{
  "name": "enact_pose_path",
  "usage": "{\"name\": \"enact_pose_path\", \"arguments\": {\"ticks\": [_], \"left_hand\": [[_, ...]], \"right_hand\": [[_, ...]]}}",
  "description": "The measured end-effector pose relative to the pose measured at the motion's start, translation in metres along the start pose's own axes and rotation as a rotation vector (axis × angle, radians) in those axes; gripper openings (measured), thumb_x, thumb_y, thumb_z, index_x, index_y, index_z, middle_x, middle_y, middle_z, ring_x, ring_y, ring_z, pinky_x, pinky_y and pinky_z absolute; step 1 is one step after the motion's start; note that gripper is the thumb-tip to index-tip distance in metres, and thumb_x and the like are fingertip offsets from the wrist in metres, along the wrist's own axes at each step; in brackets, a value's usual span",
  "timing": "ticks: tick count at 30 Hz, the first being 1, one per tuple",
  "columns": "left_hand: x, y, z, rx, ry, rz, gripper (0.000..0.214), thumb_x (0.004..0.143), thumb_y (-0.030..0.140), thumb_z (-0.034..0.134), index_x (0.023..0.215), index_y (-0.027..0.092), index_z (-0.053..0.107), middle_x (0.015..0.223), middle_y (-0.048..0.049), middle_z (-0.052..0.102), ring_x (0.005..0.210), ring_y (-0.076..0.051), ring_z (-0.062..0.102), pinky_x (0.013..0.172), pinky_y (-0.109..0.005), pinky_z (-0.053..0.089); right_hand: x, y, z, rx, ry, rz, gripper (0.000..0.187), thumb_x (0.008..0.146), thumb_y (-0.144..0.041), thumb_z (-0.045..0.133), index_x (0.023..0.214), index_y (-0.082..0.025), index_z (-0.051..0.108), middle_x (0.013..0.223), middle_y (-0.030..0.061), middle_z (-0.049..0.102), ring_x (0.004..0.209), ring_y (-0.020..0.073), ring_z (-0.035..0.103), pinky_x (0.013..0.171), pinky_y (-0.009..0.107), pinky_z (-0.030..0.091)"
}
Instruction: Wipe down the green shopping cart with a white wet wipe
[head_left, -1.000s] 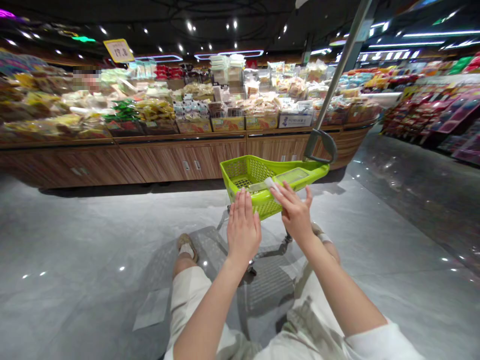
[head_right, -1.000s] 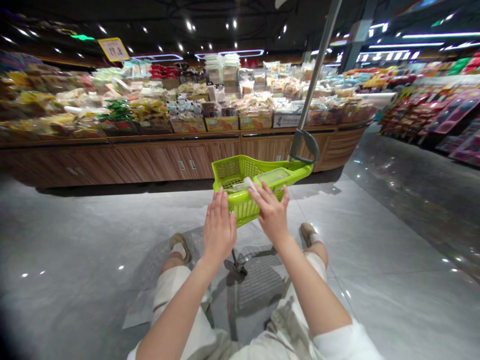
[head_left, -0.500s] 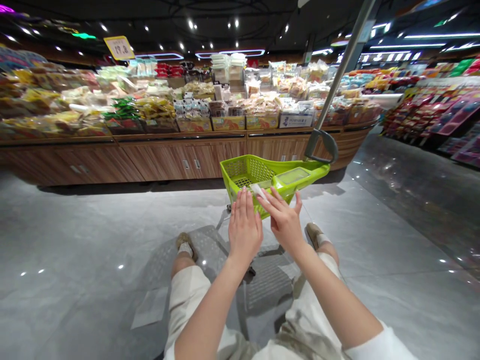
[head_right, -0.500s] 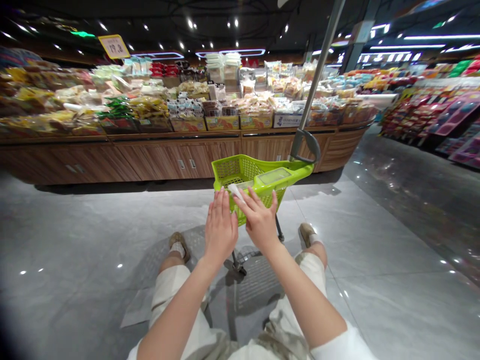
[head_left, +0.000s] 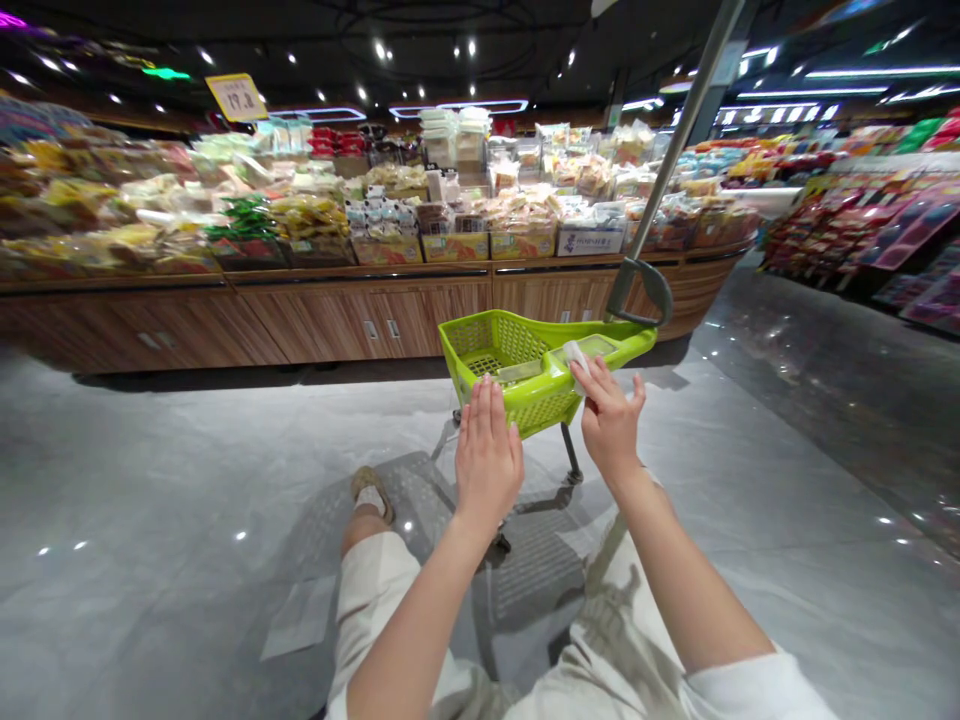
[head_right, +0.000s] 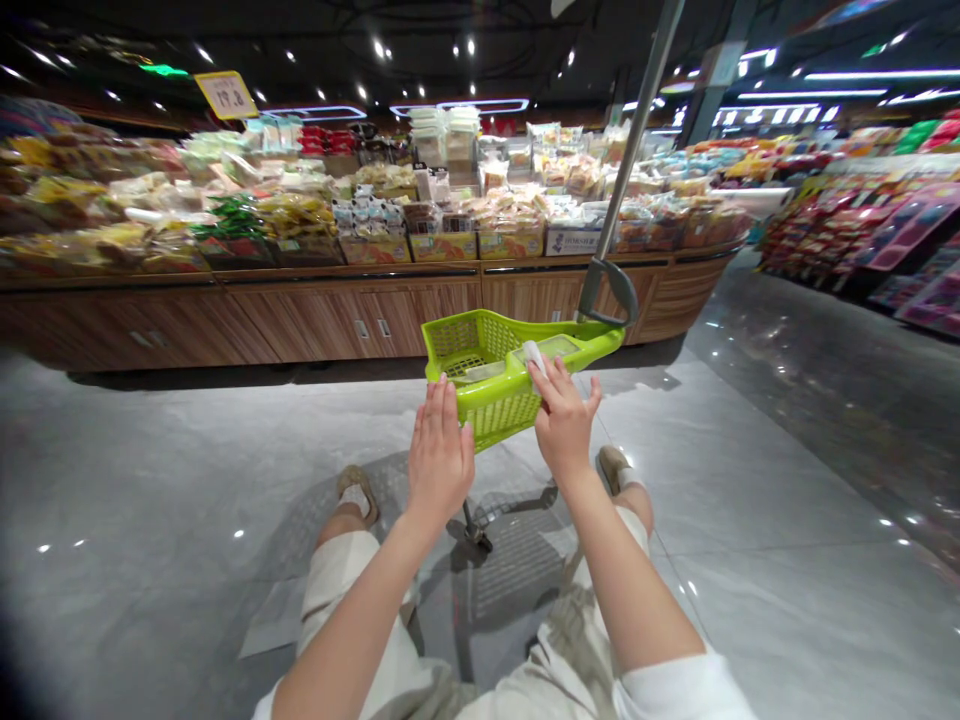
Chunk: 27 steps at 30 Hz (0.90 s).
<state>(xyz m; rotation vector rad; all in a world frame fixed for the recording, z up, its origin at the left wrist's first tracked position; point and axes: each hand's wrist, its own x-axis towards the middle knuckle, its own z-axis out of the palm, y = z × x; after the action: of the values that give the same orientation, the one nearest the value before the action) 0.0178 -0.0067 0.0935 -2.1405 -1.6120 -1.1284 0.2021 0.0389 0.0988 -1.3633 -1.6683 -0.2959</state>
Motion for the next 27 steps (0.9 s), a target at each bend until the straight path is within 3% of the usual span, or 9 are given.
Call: {"name": "enact_pose_path", "arguments": {"ticks": [5, 10, 13, 19, 22, 27], "left_hand": [[-0.001, 0.002, 0.002, -0.026, 0.007, -0.011, 0.066, 0.097, 0.018, 0.038, 0.157, 0.013, 0.010, 0.162, -0.0174, 0.029, 0.153, -0.024, 0.018, 0.121, -0.050, 0.030], [-0.001, 0.001, 0.003, -0.008, 0.001, -0.015, 0.067, 0.096, 0.017, 0.039, 0.157, 0.013, 0.011, 0.161, -0.0178, 0.031, 0.152, -0.024, 0.020, 0.121, -0.050, 0.030], [-0.001, -0.002, 0.000, 0.003, 0.001, -0.010, 0.065, 0.096, 0.016, 0.038, 0.156, 0.013, 0.013, 0.161, -0.0175, 0.031, 0.152, -0.024, 0.021, 0.121, -0.050, 0.030], [-0.001, -0.002, -0.003, -0.008, -0.004, -0.008, 0.063, 0.097, 0.017, 0.036, 0.156, 0.013, 0.014, 0.161, -0.0173, 0.031, 0.152, -0.024, 0.021, 0.120, -0.049, 0.031], [-0.001, 0.000, -0.001, -0.020, 0.007, -0.010, 0.064, 0.097, 0.017, 0.036, 0.156, 0.013, 0.013, 0.161, -0.0178, 0.031, 0.152, -0.025, 0.021, 0.120, -0.050, 0.031], [-0.001, 0.000, -0.001, -0.021, 0.002, -0.007, 0.065, 0.096, 0.015, 0.037, 0.156, 0.013, 0.013, 0.161, -0.0180, 0.031, 0.152, -0.024, 0.020, 0.121, -0.050, 0.030]], "right_hand": [[-0.008, -0.031, 0.002, 0.004, -0.008, 0.040, 0.061, 0.083, -0.004, 0.036, 0.134, -0.032, 0.056, 0.144, 0.0037, 0.057, 0.140, 0.0227, 0.045, 0.116, 0.066, 0.000], [-0.026, -0.078, 0.003, 0.073, -0.165, -0.225, 0.059, 0.086, -0.004, 0.038, 0.137, -0.028, 0.053, 0.147, 0.0050, 0.053, 0.140, 0.0170, 0.045, 0.121, 0.052, -0.005], [-0.022, -0.064, -0.002, 0.023, -0.194, -0.283, 0.066, 0.082, -0.002, 0.039, 0.141, -0.029, 0.050, 0.147, 0.0043, 0.053, 0.141, 0.0183, 0.042, 0.120, 0.053, -0.006], [-0.002, -0.008, -0.010, -0.117, -0.063, -0.135, 0.071, 0.078, -0.001, 0.040, 0.140, -0.033, 0.051, 0.152, 0.0045, 0.048, 0.142, 0.0217, 0.042, 0.118, 0.060, 0.003], [0.001, -0.004, -0.008, -0.097, -0.064, -0.120, 0.066, 0.079, -0.002, 0.040, 0.136, -0.031, 0.055, 0.159, 0.0093, 0.035, 0.139, 0.0225, 0.045, 0.118, 0.060, 0.007], [-0.001, -0.015, -0.003, -0.036, -0.089, -0.122, 0.071, 0.079, -0.002, 0.036, 0.142, -0.032, 0.049, 0.149, 0.0056, 0.051, 0.139, 0.0202, 0.046, 0.118, 0.061, -0.001]]}}
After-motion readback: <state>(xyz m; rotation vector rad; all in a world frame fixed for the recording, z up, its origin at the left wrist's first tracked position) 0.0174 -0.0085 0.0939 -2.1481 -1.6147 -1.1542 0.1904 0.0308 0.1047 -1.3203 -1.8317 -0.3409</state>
